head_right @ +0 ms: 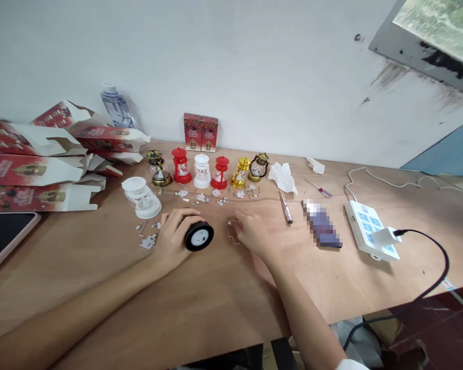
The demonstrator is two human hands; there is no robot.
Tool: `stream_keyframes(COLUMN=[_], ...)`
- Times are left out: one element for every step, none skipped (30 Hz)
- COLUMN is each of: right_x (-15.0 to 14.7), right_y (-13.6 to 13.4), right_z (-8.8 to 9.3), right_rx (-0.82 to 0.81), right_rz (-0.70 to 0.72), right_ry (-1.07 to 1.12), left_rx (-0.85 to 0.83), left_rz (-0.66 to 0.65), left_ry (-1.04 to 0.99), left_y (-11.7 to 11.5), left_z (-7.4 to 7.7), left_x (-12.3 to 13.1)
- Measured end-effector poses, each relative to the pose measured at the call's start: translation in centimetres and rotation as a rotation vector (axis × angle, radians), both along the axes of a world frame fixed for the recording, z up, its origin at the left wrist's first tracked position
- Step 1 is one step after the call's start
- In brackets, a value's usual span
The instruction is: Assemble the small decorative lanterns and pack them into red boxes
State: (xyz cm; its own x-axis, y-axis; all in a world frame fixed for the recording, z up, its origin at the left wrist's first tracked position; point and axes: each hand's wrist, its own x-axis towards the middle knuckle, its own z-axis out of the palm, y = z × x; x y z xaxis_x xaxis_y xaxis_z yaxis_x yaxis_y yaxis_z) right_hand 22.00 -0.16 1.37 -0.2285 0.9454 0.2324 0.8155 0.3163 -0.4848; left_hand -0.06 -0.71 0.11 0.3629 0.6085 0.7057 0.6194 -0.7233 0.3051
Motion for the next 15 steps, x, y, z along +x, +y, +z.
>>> stream_keyframes(right_x=[0.1,0.1,0.0,0.0,0.0,0.0,-0.1,-0.1,-0.1,-0.1,-0.1,-0.2,-0.3,-0.4,-0.5], right_y=[0.1,0.2,0.2,0.3,0.4,0.4,0.5,0.5,0.5,0.5,0.4,0.4,0.4,0.3,0.3], right_z=[-0.2,-0.5,-0.7,-0.9,-1.0,-1.1,-1.2,-1.2,-1.3,-1.2,-1.2,-1.1,-1.0,-1.0,-0.9], right_rx=[-0.018,-0.023,-0.016,-0.003,0.01,0.023,0.032,0.041,0.05,0.057,0.064,0.069,0.073,0.075,0.075], right_rz=[0.038,0.065,0.077,0.08,0.084,0.088,0.095,0.106,0.12,0.131,0.14,0.144,0.146,0.143,0.138], right_ry=[-0.067,-0.122,-0.168,-0.207,-0.244,-0.278,-0.31,-0.34,-0.37,-0.399,-0.425,-0.449,-0.469,-0.484,-0.494], left_rx=[-0.008,-0.016,-0.02,-0.022,-0.02,-0.019,-0.017,-0.016,-0.014,-0.013,-0.013,-0.012,-0.009,-0.008,-0.005], left_rz=[-0.001,-0.003,-0.005,-0.008,-0.009,-0.008,-0.007,-0.007,-0.008,-0.008,-0.007,-0.006,-0.005,-0.004,-0.003], left_ry=[0.004,0.006,0.006,0.005,0.003,0.001,0.0,-0.001,-0.002,-0.003,-0.004,-0.003,-0.002,0.001,0.003], left_y=[0.0,0.0,0.0,0.0,0.0,0.0,0.0,0.0,0.0,0.0,0.0,0.0,0.0,0.0,0.0], left_z=[0.0,0.0,0.0,0.0,0.0,0.0,0.0,0.0,0.0,0.0,0.0,0.1,0.1,0.1,0.1], left_x=[0.0,0.0,0.0,0.0,0.0,0.0,0.0,0.0,0.0,0.0,0.0,0.0,0.0,0.0,0.1])
